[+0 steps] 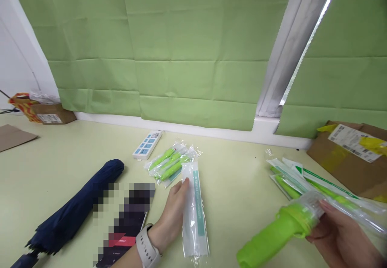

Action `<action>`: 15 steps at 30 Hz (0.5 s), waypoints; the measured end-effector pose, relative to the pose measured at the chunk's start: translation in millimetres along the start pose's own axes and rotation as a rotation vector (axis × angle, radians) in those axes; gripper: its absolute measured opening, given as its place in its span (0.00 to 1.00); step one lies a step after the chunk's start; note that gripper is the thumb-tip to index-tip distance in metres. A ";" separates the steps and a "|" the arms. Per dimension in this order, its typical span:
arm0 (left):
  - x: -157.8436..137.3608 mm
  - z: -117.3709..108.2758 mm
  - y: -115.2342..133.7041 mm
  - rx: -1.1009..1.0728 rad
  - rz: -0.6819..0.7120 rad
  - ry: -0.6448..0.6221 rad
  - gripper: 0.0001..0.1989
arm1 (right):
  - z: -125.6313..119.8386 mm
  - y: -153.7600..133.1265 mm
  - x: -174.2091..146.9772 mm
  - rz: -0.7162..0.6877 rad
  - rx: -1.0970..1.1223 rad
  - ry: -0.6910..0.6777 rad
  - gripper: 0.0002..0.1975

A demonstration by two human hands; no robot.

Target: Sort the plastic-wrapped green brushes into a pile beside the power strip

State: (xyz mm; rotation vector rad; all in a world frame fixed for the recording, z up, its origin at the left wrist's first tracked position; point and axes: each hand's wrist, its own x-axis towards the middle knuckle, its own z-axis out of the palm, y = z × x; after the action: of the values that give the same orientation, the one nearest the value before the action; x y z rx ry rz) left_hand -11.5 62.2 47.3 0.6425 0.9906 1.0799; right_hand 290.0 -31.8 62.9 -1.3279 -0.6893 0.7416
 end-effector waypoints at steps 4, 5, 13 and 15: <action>-9.0 6.7 -3.4 0.090 0.065 0.056 0.23 | 21.7 -1.4 -12.1 0.203 0.137 0.036 0.15; -10.8 7.1 -4.2 0.128 0.114 0.064 0.26 | 26.5 -1.3 -16.3 0.235 0.092 0.013 0.18; -40.7 7.3 -43.1 0.441 0.413 -0.412 0.27 | 59.7 1.5 -51.8 0.211 -0.008 -0.144 0.25; -45.7 7.4 -59.4 0.450 0.318 -0.495 0.30 | 68.6 2.4 -61.6 0.213 0.004 -0.196 0.25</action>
State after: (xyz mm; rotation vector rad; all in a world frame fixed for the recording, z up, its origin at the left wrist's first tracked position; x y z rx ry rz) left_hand 13.9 -1.8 16.7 1.3985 0.7067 0.9021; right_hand 198.3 -40.5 67.2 -1.3503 -0.7068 1.0548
